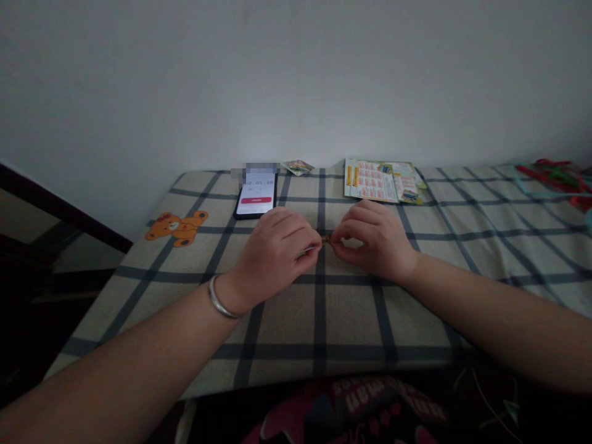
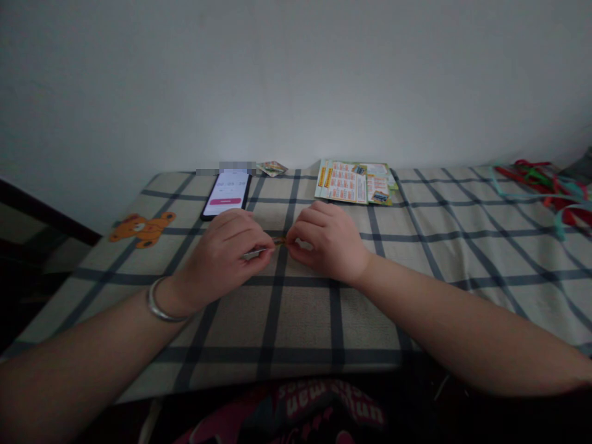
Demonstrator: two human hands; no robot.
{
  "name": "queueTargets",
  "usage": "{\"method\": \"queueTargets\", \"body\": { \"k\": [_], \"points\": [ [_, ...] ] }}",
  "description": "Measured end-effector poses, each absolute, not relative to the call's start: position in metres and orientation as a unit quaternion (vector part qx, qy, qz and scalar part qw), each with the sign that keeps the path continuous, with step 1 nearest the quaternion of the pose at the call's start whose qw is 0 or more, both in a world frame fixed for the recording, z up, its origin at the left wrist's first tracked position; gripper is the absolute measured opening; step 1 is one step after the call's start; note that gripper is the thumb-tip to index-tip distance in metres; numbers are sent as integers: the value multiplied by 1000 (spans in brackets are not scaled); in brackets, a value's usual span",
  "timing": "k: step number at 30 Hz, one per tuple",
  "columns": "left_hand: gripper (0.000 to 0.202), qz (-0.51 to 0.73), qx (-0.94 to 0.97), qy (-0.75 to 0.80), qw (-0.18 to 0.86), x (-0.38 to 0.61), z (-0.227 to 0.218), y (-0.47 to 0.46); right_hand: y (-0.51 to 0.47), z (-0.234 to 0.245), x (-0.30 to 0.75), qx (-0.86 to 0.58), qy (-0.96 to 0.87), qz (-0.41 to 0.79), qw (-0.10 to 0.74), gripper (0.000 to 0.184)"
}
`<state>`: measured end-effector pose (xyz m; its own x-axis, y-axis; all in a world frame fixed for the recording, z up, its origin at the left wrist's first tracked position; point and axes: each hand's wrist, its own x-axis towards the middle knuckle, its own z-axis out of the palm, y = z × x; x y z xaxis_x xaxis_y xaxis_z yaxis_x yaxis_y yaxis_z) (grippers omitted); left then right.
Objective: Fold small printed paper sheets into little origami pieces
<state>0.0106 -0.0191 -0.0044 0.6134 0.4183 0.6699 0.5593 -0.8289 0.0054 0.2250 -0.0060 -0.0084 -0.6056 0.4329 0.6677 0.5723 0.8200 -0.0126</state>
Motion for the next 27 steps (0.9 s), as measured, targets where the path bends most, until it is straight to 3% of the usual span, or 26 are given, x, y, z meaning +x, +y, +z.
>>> {"method": "queueTargets", "body": {
  "k": [10, 18, 27],
  "points": [
    [8, -345, -890, -289, 77, 10, -5, -19, -2, -13, 228, -287, -873, -49, 392, 8],
    [6, -342, -892, -290, 53, 9, -7, -17, -5, -12, 225, -293, -888, 11, 354, 17],
    [6, -333, -896, -292, 40, 9, -9, -16, -4, -15, 223, -308, -896, 8, 321, 8]
  ]
}}
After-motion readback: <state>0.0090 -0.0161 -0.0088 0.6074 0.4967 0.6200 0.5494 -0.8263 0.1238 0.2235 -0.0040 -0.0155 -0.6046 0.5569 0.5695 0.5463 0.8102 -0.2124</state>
